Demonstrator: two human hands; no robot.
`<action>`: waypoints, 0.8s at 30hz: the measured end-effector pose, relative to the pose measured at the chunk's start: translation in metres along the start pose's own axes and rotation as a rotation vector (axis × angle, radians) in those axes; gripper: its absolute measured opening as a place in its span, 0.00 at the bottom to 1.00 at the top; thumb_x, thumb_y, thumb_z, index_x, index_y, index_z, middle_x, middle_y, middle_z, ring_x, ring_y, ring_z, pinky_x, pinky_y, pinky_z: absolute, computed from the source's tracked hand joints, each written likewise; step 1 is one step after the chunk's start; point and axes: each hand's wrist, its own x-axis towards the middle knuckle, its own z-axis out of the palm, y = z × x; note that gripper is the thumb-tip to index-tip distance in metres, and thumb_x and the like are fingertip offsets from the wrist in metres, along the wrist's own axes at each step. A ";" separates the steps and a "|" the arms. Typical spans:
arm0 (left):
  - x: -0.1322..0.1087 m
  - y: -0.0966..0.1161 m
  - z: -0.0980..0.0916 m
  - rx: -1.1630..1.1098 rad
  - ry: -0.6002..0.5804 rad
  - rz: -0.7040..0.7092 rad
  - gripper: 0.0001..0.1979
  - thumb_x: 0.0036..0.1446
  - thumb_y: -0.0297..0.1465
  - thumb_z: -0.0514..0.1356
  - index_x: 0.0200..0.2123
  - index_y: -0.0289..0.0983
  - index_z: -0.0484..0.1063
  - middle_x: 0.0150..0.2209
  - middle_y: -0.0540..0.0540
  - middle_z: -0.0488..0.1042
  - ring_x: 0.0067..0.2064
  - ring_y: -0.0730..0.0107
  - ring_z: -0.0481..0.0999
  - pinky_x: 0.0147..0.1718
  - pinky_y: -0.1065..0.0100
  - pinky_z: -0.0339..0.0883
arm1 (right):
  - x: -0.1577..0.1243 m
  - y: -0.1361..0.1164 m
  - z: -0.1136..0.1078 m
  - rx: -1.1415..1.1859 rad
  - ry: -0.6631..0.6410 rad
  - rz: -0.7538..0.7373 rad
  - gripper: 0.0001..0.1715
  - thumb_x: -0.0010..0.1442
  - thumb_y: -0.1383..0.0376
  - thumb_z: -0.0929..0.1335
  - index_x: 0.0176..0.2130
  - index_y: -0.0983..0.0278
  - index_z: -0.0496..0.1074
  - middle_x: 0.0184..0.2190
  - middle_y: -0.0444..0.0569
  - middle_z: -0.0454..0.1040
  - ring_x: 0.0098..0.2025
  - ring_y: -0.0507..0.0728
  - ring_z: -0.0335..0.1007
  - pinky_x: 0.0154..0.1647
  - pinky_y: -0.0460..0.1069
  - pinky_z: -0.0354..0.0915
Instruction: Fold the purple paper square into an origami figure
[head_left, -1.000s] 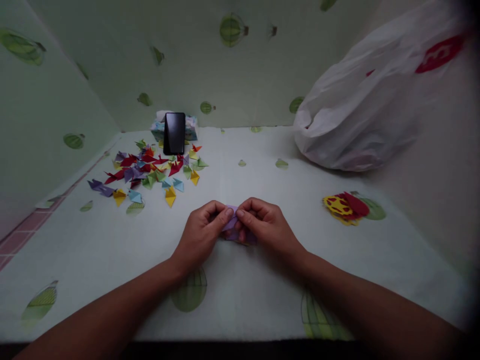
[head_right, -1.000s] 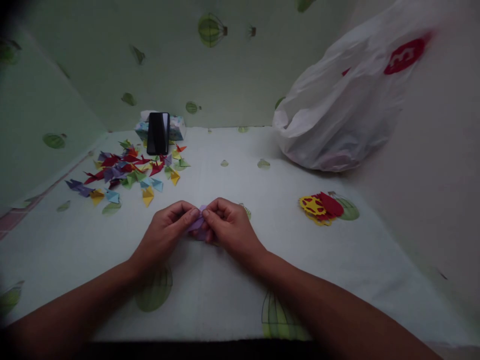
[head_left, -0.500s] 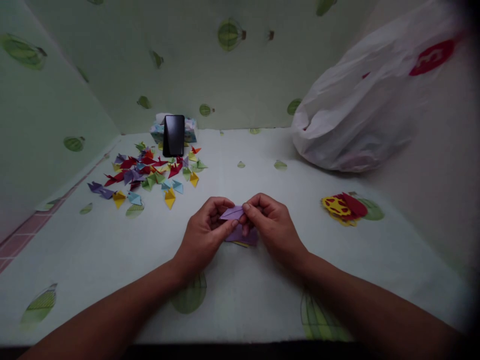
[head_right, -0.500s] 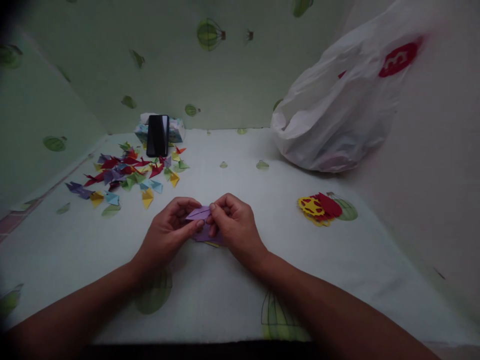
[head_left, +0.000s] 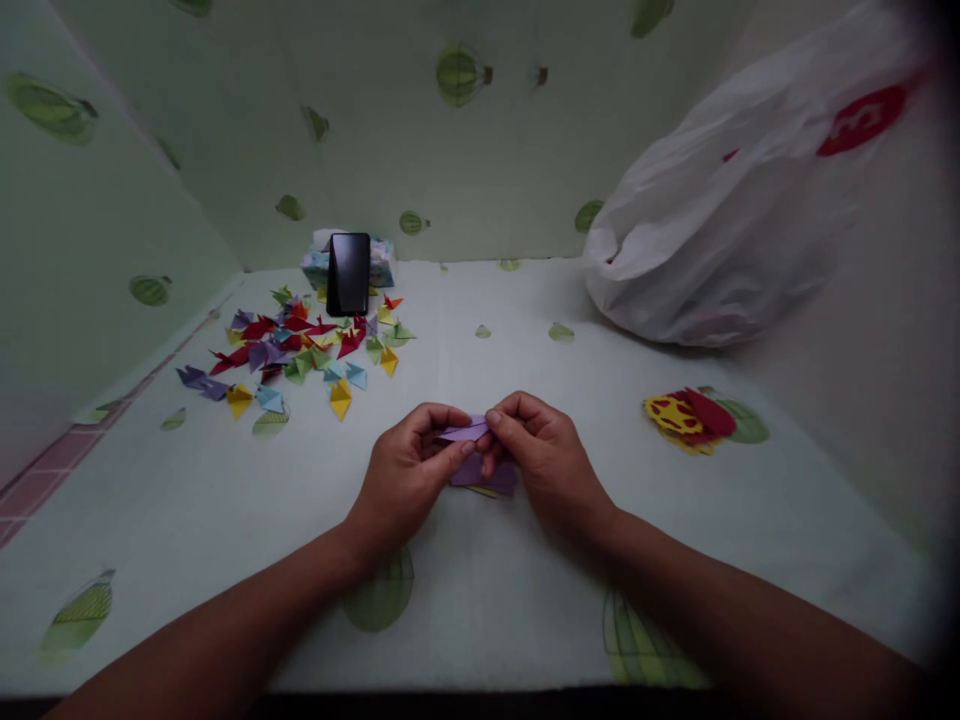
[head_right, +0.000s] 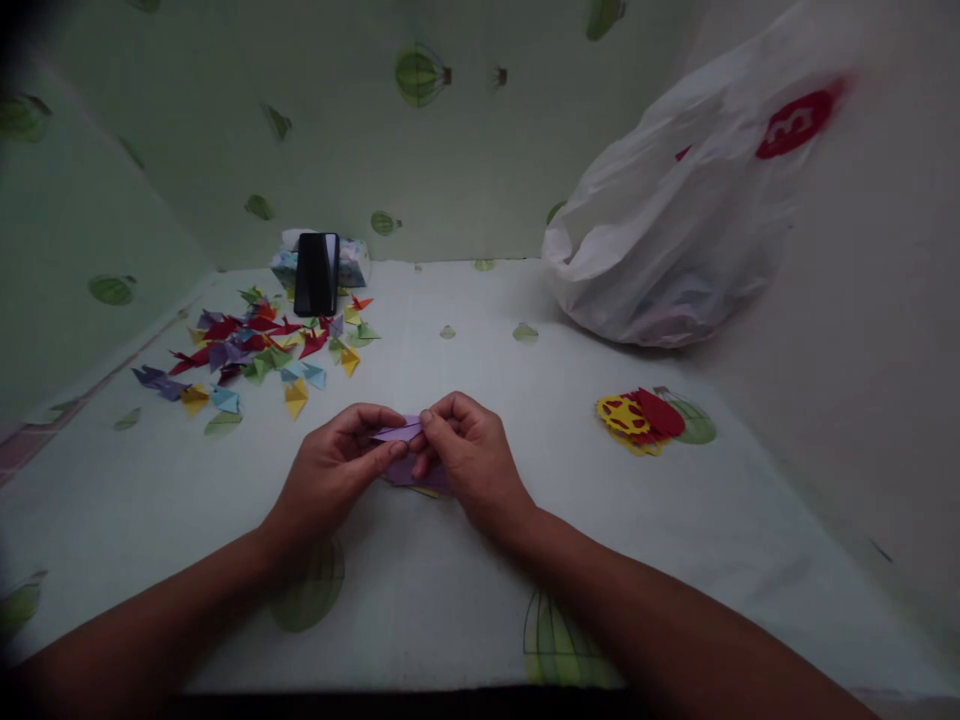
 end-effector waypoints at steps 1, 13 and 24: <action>-0.001 0.000 0.000 -0.002 0.002 -0.003 0.11 0.52 0.32 0.67 0.39 0.36 0.73 0.39 0.45 0.79 0.40 0.64 0.79 0.41 0.64 0.73 | 0.000 0.000 0.000 0.010 -0.002 -0.003 0.13 0.59 0.61 0.71 0.28 0.63 0.66 0.22 0.40 0.75 0.19 0.48 0.69 0.25 0.46 0.66; 0.000 -0.001 -0.001 0.090 0.001 0.110 0.13 0.52 0.31 0.68 0.41 0.37 0.73 0.39 0.45 0.77 0.41 0.64 0.77 0.41 0.65 0.72 | -0.002 -0.001 0.002 0.005 -0.011 0.009 0.12 0.59 0.60 0.70 0.28 0.63 0.66 0.19 0.39 0.73 0.19 0.49 0.68 0.28 0.46 0.66; -0.002 0.002 0.000 0.041 0.026 0.025 0.12 0.52 0.32 0.67 0.40 0.36 0.73 0.38 0.45 0.78 0.40 0.62 0.80 0.40 0.63 0.73 | -0.002 0.002 0.001 0.040 -0.034 0.015 0.13 0.59 0.60 0.71 0.29 0.63 0.65 0.21 0.40 0.74 0.20 0.49 0.69 0.27 0.46 0.66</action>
